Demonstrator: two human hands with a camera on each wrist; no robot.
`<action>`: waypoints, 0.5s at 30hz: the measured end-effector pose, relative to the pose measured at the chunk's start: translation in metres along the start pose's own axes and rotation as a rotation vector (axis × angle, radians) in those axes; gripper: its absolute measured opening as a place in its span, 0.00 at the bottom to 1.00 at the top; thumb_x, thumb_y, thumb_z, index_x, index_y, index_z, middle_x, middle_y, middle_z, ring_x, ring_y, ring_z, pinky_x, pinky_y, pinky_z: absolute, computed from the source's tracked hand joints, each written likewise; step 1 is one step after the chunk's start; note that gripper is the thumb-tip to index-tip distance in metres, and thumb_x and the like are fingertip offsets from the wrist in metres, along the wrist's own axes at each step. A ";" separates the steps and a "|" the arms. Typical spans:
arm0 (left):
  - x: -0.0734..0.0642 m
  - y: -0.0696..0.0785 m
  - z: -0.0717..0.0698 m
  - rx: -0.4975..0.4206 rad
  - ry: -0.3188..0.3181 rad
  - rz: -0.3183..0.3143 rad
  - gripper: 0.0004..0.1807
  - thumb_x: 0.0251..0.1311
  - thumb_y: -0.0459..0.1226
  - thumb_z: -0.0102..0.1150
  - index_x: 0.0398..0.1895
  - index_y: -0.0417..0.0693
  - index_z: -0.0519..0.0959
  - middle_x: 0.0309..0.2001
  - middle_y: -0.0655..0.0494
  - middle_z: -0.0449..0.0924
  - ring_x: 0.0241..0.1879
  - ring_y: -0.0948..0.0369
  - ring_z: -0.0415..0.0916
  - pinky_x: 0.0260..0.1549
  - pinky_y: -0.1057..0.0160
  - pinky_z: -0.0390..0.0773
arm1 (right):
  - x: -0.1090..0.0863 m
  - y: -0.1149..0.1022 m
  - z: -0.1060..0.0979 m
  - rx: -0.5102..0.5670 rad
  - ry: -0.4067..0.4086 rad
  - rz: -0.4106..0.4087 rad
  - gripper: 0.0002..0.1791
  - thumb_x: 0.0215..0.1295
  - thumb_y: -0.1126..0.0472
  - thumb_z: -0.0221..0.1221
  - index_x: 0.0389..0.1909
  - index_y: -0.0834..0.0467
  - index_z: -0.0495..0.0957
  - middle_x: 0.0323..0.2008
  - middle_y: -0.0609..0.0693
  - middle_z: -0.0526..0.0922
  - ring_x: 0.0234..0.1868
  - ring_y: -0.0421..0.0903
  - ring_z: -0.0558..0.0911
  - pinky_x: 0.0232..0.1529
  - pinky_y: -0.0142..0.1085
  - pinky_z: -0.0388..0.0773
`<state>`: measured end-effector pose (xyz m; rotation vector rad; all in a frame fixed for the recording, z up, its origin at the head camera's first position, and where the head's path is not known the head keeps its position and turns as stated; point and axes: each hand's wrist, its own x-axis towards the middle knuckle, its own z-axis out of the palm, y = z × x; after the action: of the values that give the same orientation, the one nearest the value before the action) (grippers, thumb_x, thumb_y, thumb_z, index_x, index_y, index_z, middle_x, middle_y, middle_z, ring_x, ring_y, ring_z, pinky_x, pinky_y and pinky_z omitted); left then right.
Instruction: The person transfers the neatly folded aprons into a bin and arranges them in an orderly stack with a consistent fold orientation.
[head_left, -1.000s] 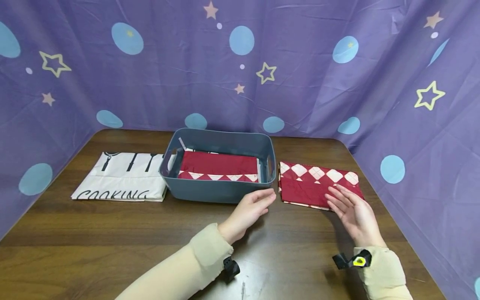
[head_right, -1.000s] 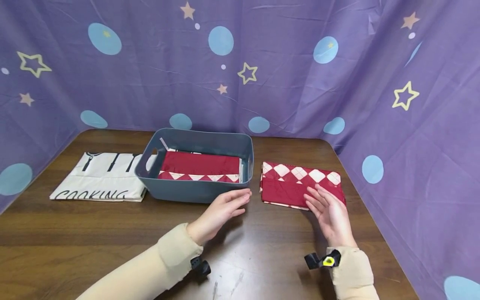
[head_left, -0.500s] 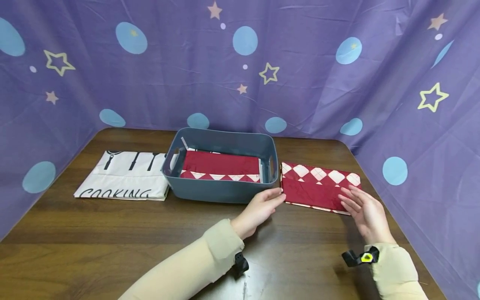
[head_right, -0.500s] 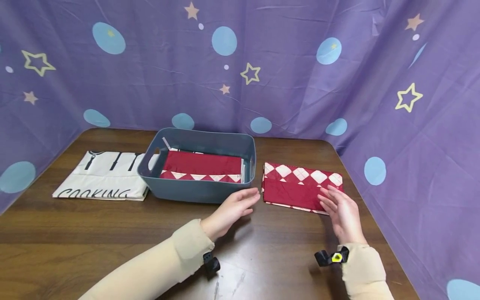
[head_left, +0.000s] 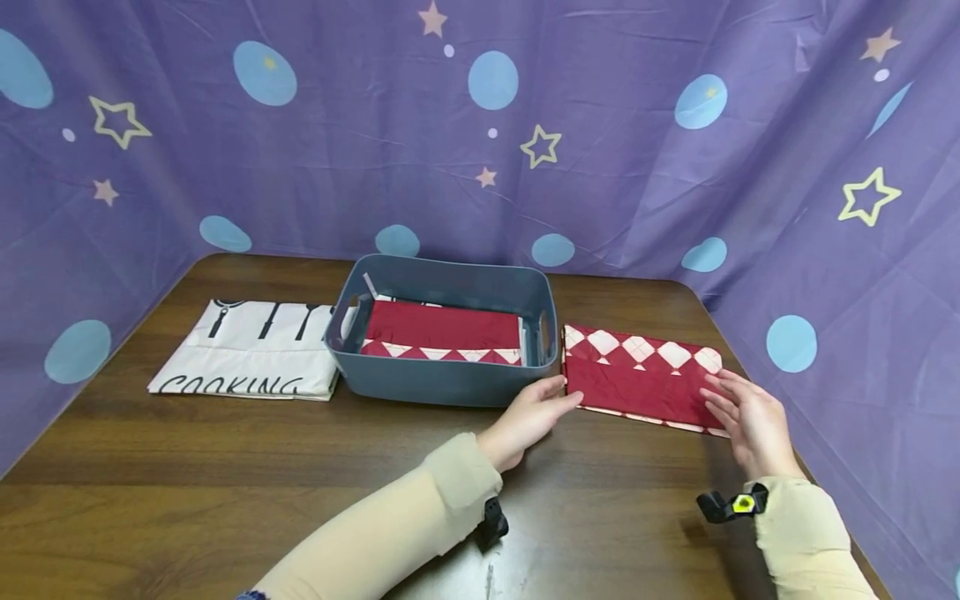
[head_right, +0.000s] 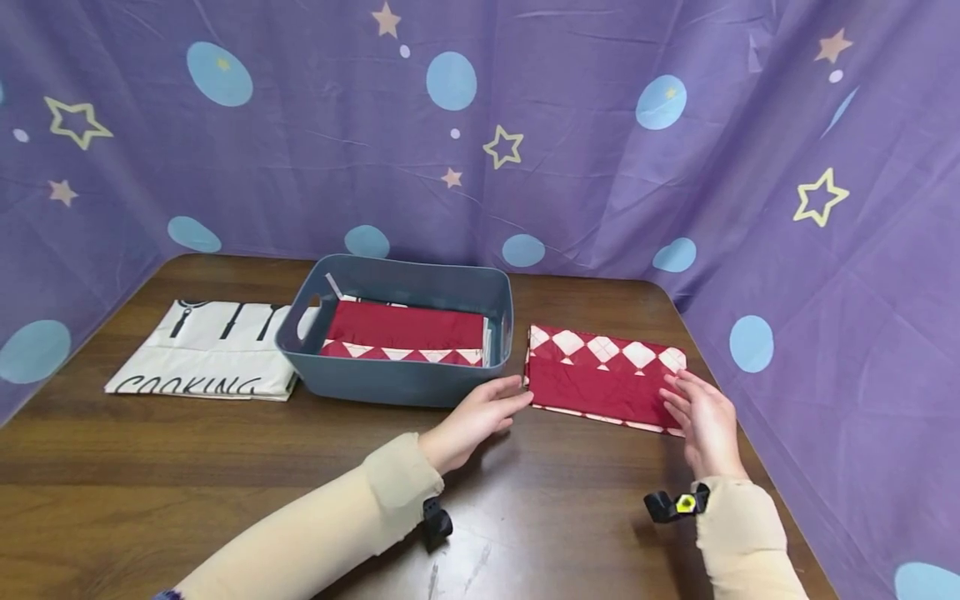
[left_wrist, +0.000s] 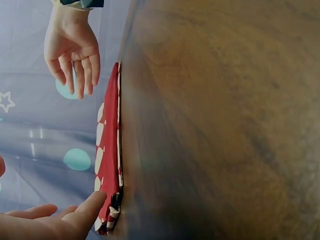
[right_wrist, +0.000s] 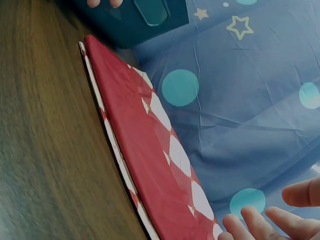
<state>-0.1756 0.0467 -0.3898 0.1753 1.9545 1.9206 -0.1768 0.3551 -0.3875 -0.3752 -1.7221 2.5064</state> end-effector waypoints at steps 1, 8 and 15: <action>0.001 0.000 0.001 0.003 0.003 -0.001 0.36 0.68 0.44 0.57 0.73 0.35 0.60 0.73 0.40 0.62 0.74 0.47 0.59 0.71 0.47 0.62 | 0.001 -0.001 -0.001 -0.005 0.004 -0.003 0.19 0.75 0.66 0.47 0.31 0.48 0.84 0.31 0.41 0.89 0.31 0.38 0.88 0.37 0.28 0.84; 0.009 -0.006 0.006 0.007 0.019 -0.017 0.38 0.67 0.44 0.58 0.74 0.34 0.59 0.74 0.40 0.61 0.74 0.47 0.57 0.72 0.46 0.59 | 0.004 -0.004 -0.003 -0.021 0.034 -0.009 0.20 0.75 0.66 0.45 0.30 0.48 0.82 0.30 0.41 0.88 0.30 0.37 0.88 0.35 0.27 0.83; 0.016 -0.009 0.010 0.000 0.014 -0.054 0.40 0.67 0.46 0.58 0.75 0.36 0.57 0.74 0.42 0.59 0.73 0.46 0.57 0.72 0.43 0.58 | 0.008 -0.004 -0.009 -0.073 0.083 0.025 0.20 0.76 0.64 0.45 0.29 0.45 0.81 0.28 0.37 0.87 0.30 0.34 0.87 0.35 0.25 0.82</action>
<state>-0.1848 0.0607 -0.4012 0.1085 1.9479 1.8925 -0.1832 0.3664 -0.3878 -0.5016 -1.7912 2.4132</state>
